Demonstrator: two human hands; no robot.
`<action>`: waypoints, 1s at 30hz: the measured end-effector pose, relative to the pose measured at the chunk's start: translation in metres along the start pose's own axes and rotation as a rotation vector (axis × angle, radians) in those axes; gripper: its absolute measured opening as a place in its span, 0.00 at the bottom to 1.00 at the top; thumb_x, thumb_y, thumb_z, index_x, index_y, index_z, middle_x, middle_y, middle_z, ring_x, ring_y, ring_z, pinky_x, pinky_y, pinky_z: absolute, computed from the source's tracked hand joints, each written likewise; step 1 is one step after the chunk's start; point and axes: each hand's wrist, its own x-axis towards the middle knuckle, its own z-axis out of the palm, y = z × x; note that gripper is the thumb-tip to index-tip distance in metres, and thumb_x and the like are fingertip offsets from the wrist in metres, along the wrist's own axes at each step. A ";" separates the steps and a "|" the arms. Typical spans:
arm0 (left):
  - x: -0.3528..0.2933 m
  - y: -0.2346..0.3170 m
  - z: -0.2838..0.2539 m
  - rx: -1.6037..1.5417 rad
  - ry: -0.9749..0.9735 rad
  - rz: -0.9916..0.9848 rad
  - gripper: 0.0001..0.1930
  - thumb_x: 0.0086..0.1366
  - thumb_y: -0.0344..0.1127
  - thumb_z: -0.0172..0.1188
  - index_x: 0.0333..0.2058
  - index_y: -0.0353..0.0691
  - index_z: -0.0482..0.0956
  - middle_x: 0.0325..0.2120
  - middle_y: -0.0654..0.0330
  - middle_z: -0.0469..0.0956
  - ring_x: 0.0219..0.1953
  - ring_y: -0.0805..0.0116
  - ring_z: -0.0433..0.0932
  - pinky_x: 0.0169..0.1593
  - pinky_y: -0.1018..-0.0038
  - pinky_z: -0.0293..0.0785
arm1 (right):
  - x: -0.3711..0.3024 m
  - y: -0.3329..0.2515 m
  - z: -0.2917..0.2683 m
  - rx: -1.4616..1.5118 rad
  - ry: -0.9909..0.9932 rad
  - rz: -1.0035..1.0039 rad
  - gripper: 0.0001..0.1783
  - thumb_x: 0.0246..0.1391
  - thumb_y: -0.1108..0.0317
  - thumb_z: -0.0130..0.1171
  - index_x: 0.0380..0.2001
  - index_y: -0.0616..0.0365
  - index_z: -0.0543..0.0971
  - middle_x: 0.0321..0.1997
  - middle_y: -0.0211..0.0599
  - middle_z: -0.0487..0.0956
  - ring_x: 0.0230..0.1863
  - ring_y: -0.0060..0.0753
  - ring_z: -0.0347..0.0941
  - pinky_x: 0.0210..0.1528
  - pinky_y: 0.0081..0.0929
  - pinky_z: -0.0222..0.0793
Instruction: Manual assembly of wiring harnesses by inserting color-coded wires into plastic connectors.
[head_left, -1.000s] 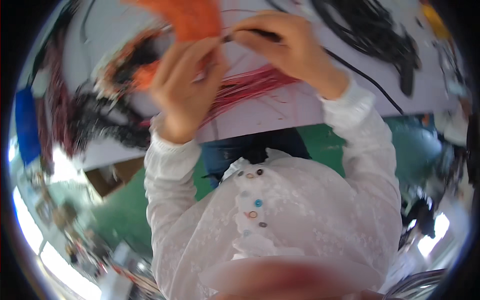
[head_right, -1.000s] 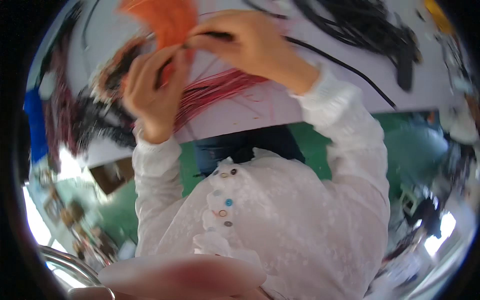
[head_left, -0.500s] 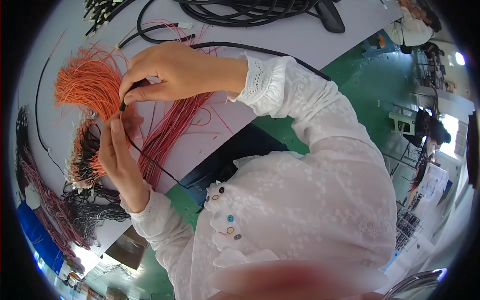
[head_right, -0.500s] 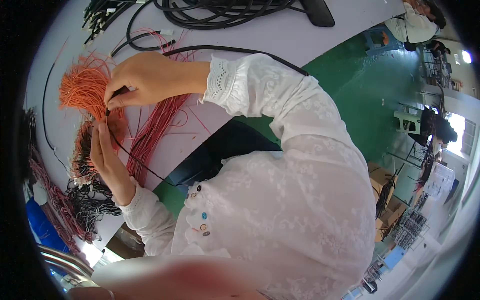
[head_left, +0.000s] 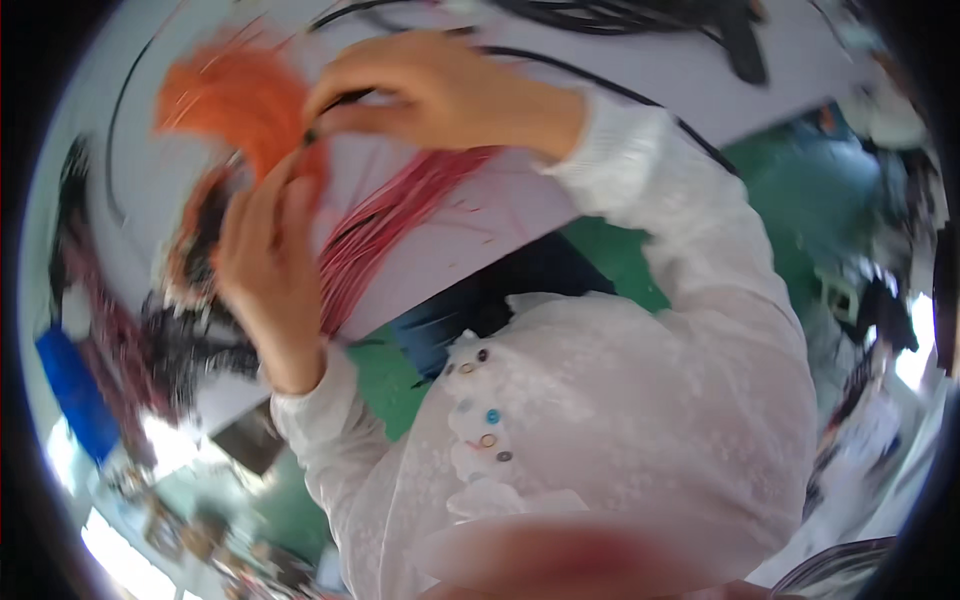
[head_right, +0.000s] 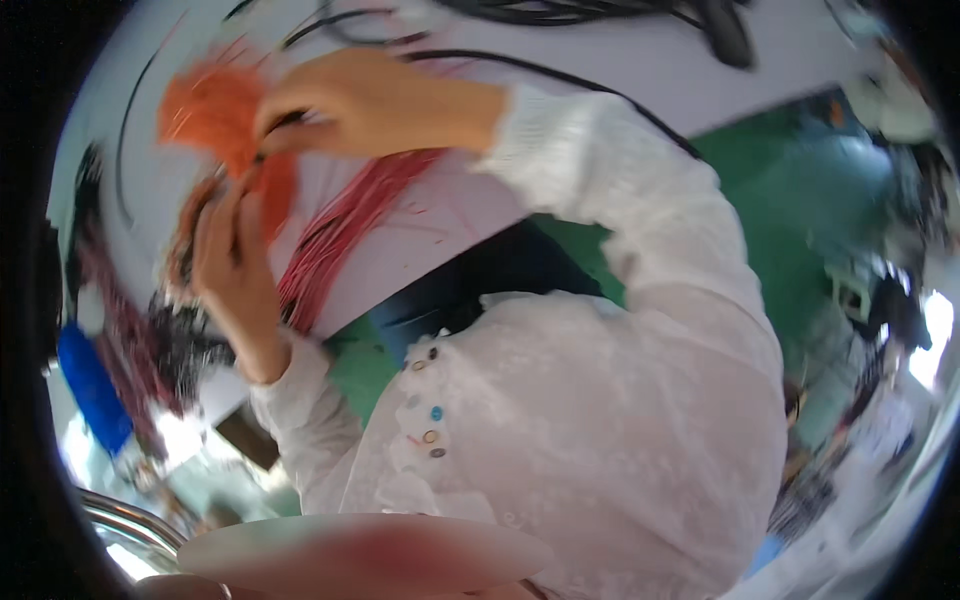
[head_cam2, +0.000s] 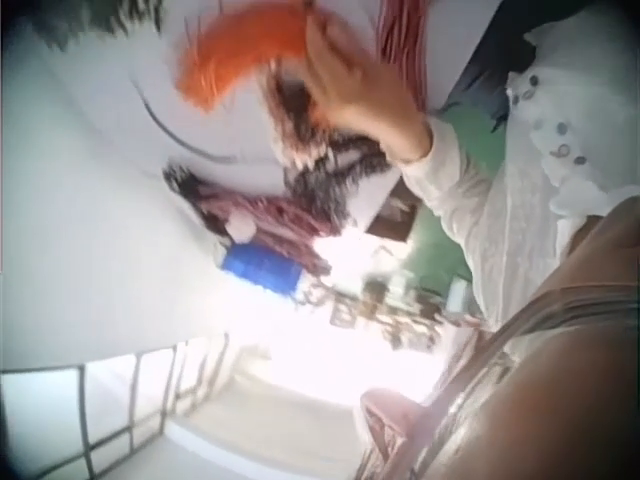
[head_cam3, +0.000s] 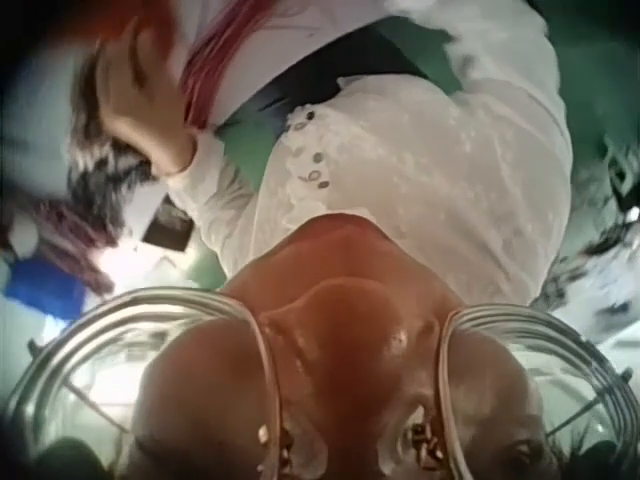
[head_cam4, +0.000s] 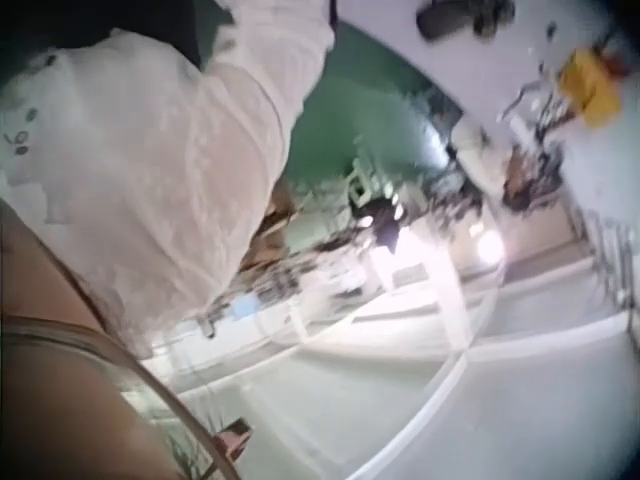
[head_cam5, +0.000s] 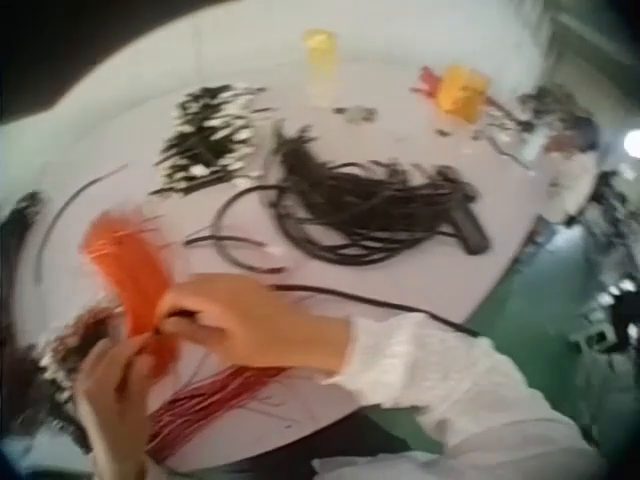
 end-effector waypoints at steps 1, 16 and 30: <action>-0.002 -0.005 -0.003 0.148 0.008 0.043 0.08 0.70 0.26 0.62 0.45 0.32 0.84 0.31 0.53 0.81 0.30 0.63 0.78 0.36 0.72 0.74 | 0.002 0.003 0.006 0.051 -0.021 -0.042 0.12 0.61 0.60 0.66 0.43 0.55 0.84 0.38 0.37 0.85 0.39 0.39 0.81 0.41 0.36 0.75; -0.001 -0.017 0.018 0.010 0.146 -0.019 0.08 0.69 0.26 0.64 0.43 0.27 0.84 0.30 0.57 0.81 0.30 0.69 0.78 0.35 0.75 0.74 | 0.002 0.000 0.013 0.078 -0.034 0.078 0.14 0.61 0.57 0.65 0.43 0.52 0.86 0.39 0.34 0.86 0.38 0.43 0.82 0.39 0.37 0.75; -0.005 -0.011 0.019 -0.183 0.222 -0.166 0.06 0.61 0.23 0.69 0.37 0.34 0.86 0.22 0.59 0.78 0.23 0.72 0.74 0.28 0.78 0.70 | 0.002 -0.022 0.002 0.141 -0.118 0.168 0.10 0.63 0.73 0.64 0.47 0.61 0.84 0.37 0.34 0.84 0.35 0.24 0.78 0.37 0.21 0.73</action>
